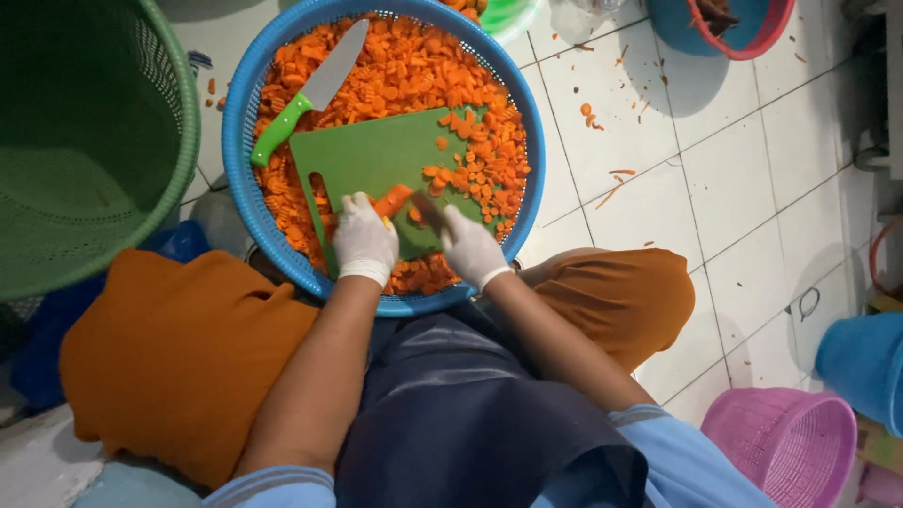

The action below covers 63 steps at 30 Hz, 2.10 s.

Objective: Slicing carrots into small pieces using a knife on a cutting board in a food preparation area.

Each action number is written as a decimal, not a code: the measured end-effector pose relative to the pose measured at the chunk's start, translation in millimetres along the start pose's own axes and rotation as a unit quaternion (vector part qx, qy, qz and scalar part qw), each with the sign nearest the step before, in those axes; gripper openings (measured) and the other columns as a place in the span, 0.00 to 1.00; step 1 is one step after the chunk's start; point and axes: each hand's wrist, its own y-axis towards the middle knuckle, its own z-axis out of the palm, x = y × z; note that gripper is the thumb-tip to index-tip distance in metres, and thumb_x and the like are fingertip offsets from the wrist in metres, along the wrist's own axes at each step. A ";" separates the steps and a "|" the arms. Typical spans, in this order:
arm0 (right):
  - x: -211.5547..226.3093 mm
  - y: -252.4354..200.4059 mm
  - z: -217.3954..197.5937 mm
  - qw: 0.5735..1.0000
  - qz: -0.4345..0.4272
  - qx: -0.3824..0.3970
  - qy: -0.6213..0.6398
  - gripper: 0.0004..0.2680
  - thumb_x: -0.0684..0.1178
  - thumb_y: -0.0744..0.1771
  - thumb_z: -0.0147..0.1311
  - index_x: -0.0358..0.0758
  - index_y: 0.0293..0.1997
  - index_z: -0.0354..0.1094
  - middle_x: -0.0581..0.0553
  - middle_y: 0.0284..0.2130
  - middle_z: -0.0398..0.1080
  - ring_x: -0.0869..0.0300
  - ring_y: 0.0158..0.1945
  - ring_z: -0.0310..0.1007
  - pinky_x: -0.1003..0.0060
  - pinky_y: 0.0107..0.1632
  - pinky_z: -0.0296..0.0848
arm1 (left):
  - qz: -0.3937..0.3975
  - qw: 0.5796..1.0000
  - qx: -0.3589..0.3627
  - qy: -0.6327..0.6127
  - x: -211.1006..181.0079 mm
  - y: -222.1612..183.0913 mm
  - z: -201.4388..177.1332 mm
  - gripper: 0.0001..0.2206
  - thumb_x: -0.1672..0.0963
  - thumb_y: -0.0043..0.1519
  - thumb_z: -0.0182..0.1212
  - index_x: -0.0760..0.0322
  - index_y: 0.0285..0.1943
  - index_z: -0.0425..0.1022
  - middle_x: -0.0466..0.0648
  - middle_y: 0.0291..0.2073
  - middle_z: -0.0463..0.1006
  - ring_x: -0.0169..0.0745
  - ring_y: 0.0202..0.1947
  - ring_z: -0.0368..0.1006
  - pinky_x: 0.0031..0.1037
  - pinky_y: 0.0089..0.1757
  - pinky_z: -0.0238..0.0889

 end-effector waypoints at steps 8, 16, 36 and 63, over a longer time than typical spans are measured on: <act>-22.7 14.1 -10.0 0.999 0.025 0.013 -0.029 0.11 0.54 0.68 0.40 0.50 0.56 0.57 0.30 0.39 0.73 0.35 0.48 0.73 0.40 0.53 0.72 | -0.015 0.997 -0.010 -0.074 2.1 -0.3 -23.2 0.11 0.56 0.60 0.58 0.56 0.47 0.63 0.47 0.46 0.66 0.54 0.49 0.73 0.47 0.45 0.72; -7.6 27.4 -30.5 0.998 0.026 -0.055 -0.002 0.11 0.52 0.68 0.42 0.53 0.57 0.56 0.27 0.38 0.72 0.33 0.47 0.72 0.38 0.52 0.70 | -0.035 0.997 0.035 -0.067 -5.4 -2.7 -22.9 0.12 0.54 0.60 0.56 0.54 0.49 0.59 0.45 0.50 0.64 0.57 0.45 0.77 0.49 0.45 0.73; -15.0 42.4 -1.3 0.994 0.061 -0.019 0.086 0.16 0.53 0.68 0.44 0.43 0.63 0.57 0.30 0.51 0.70 0.37 0.57 0.69 0.46 0.60 0.69 | -0.024 0.995 0.034 -0.089 -8.0 -1.4 -24.5 0.11 0.57 0.60 0.55 0.59 0.48 0.60 0.48 0.48 0.64 0.61 0.47 0.74 0.48 0.44 0.74; -73.1 63.6 1.2 0.972 -0.035 -0.169 -0.161 0.10 0.51 0.69 0.42 0.50 0.57 0.55 0.36 0.30 0.69 0.41 0.38 0.76 0.47 0.40 0.77 | -0.007 0.996 0.000 -0.085 -6.3 1.1 -13.8 0.12 0.57 0.59 0.56 0.61 0.47 0.59 0.51 0.48 0.64 0.60 0.47 0.75 0.44 0.44 0.74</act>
